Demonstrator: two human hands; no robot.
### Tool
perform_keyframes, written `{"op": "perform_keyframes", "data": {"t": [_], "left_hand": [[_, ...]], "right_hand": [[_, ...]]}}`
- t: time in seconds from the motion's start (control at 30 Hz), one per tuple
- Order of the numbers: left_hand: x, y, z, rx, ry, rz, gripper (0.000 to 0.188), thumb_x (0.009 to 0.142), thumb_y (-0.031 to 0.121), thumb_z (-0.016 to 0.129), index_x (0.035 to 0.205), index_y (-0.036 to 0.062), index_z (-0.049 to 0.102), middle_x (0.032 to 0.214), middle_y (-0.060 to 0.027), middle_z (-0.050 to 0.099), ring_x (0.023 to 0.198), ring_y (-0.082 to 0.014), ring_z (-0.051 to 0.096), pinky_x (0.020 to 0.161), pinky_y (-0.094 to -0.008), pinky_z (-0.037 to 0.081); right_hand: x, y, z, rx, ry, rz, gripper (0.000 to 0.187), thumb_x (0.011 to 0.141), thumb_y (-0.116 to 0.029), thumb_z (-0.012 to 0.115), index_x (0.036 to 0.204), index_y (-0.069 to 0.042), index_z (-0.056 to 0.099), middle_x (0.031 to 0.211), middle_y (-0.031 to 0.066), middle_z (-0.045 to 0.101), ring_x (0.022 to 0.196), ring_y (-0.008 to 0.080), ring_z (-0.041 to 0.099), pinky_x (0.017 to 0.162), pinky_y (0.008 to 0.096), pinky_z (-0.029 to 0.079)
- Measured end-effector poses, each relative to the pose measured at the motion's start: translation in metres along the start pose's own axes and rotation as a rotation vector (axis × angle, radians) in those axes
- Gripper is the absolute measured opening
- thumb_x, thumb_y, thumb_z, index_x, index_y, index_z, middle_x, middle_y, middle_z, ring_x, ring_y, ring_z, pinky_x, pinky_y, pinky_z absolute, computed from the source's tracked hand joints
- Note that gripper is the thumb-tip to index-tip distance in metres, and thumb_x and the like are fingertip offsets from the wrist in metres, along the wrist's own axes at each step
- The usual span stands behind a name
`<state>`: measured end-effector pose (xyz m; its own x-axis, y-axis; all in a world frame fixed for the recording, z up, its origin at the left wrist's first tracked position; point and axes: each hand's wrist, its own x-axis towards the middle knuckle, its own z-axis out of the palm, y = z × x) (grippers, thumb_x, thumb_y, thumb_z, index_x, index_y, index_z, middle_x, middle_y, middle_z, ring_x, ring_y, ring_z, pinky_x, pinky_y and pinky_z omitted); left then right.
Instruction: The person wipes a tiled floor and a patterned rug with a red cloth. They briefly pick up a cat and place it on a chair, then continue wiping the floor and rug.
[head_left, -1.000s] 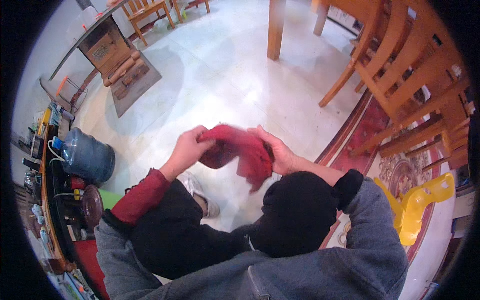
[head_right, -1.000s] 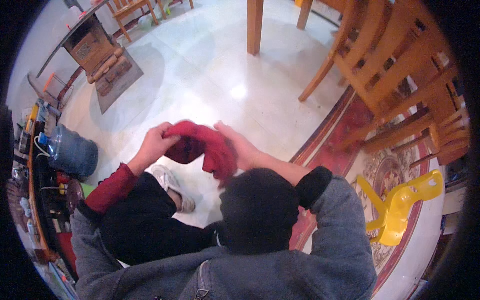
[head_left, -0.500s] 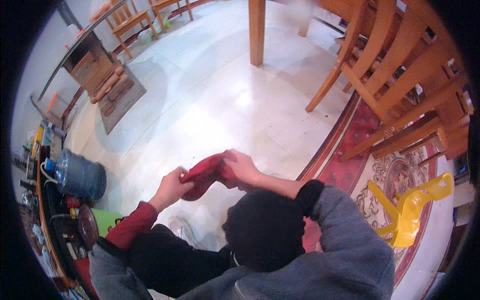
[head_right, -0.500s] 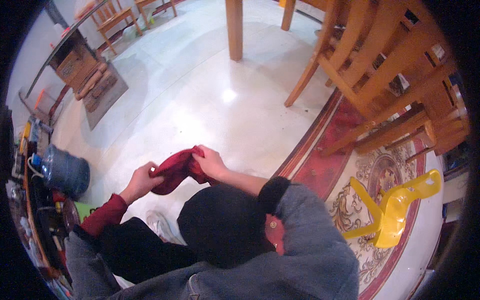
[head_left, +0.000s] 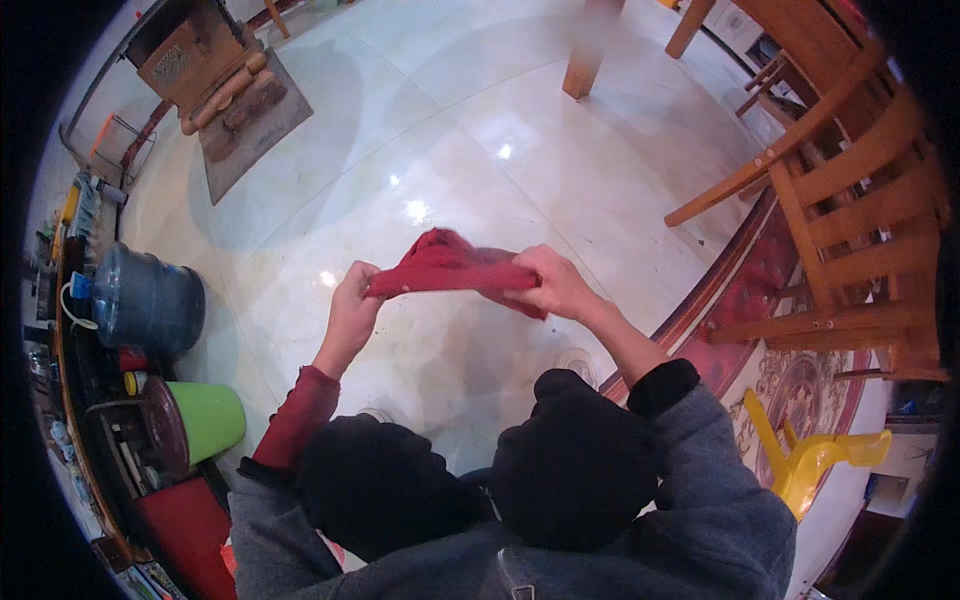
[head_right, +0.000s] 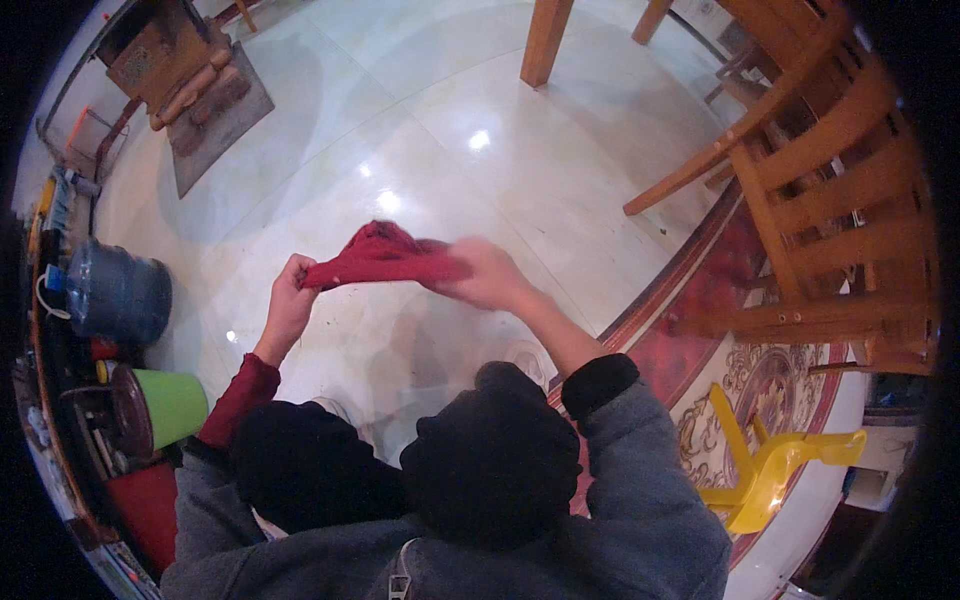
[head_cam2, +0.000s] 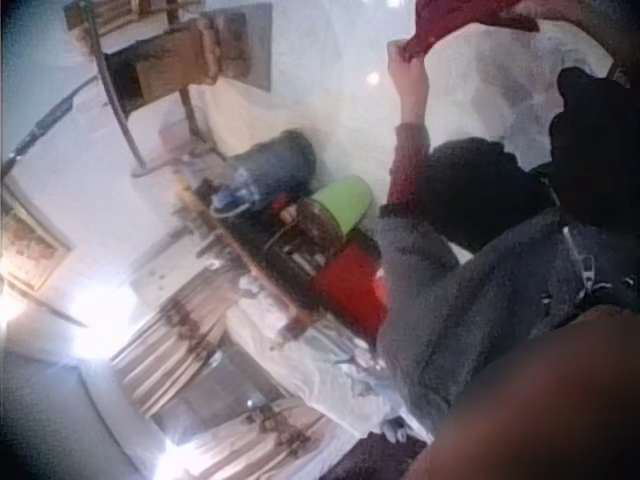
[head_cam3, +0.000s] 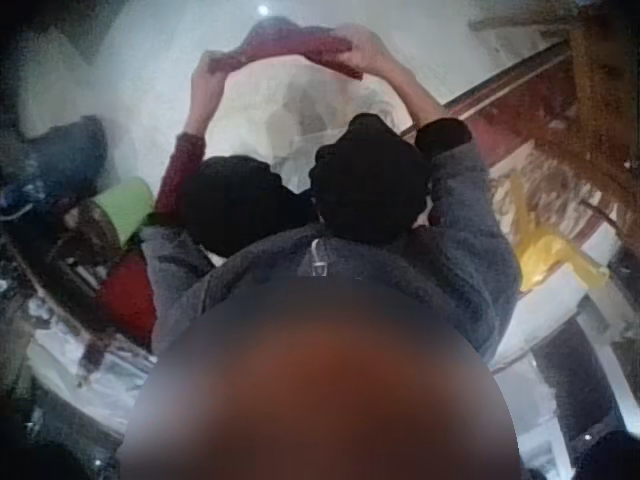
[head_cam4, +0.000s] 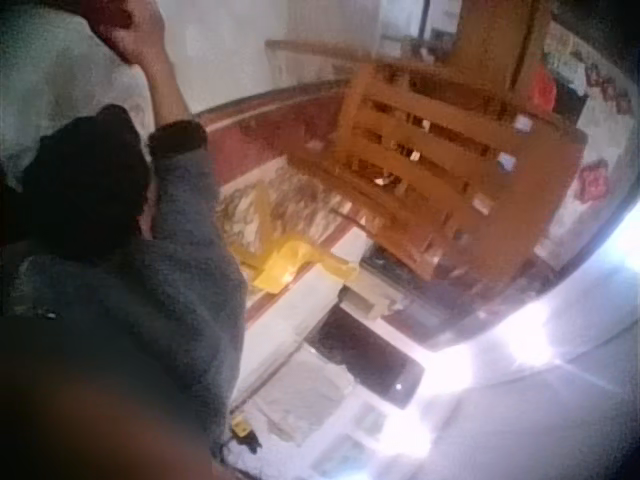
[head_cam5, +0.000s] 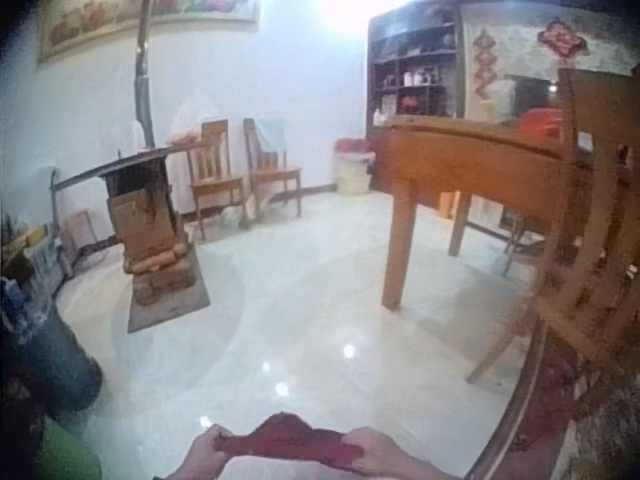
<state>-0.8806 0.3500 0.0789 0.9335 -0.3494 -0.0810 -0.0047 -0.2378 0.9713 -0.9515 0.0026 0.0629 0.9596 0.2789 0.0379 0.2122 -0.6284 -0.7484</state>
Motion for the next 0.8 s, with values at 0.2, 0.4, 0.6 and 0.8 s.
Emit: {"op": "perform_keyframes", "data": {"t": [0.2,0.4,0.6,0.8], "left_hand": [[-0.034,-0.065,-0.023,1.104,-0.557,0.627,0.013,0.085,0.014,0.059,0.096,0.0087,0.062,0.105,-0.0090,0.065,0.119,-0.0338,0.055,0.098,-0.0460,0.046],[-0.064,-0.126,0.002,0.718,-0.527,-0.040,0.031,0.087,0.027,0.070,0.110,0.0072,0.064,0.107,-0.0161,0.065,0.108,-0.0377,0.059,0.092,-0.0432,0.049],[-0.045,-0.139,0.034,0.107,-0.162,-0.791,0.035,0.092,0.029,0.071,0.110,0.0011,0.060,0.098,-0.0079,0.066,0.087,-0.0158,0.061,0.074,-0.0366,0.052],[-0.050,-0.131,0.049,-0.238,-0.350,-0.863,0.030,0.084,0.029,0.074,0.096,0.0026,0.067,0.079,-0.0029,0.065,0.067,-0.0167,0.059,0.062,-0.0359,0.047]], "right_hand": [[-0.026,0.036,0.039,-0.223,-0.304,-0.025,0.027,0.083,-0.023,0.070,0.098,-0.003,0.059,0.101,0.0155,0.061,0.098,0.0356,0.058,0.085,0.0458,0.047],[-0.048,0.045,0.105,0.087,-0.094,0.357,0.030,0.086,-0.023,0.068,0.106,-0.002,0.061,0.108,0.0197,0.062,0.102,0.0380,0.058,0.089,0.0462,0.047],[-0.051,0.051,0.127,-0.174,0.391,0.289,0.053,0.076,-0.017,0.080,0.119,-0.007,0.051,0.081,0.0084,0.060,0.080,0.0266,0.061,0.075,0.0376,0.052],[-0.045,0.050,0.113,0.115,0.323,0.628,0.037,0.072,-0.013,0.077,0.104,-0.008,0.061,0.076,0.0065,0.055,0.071,0.0222,0.059,0.070,0.0346,0.050]]}}
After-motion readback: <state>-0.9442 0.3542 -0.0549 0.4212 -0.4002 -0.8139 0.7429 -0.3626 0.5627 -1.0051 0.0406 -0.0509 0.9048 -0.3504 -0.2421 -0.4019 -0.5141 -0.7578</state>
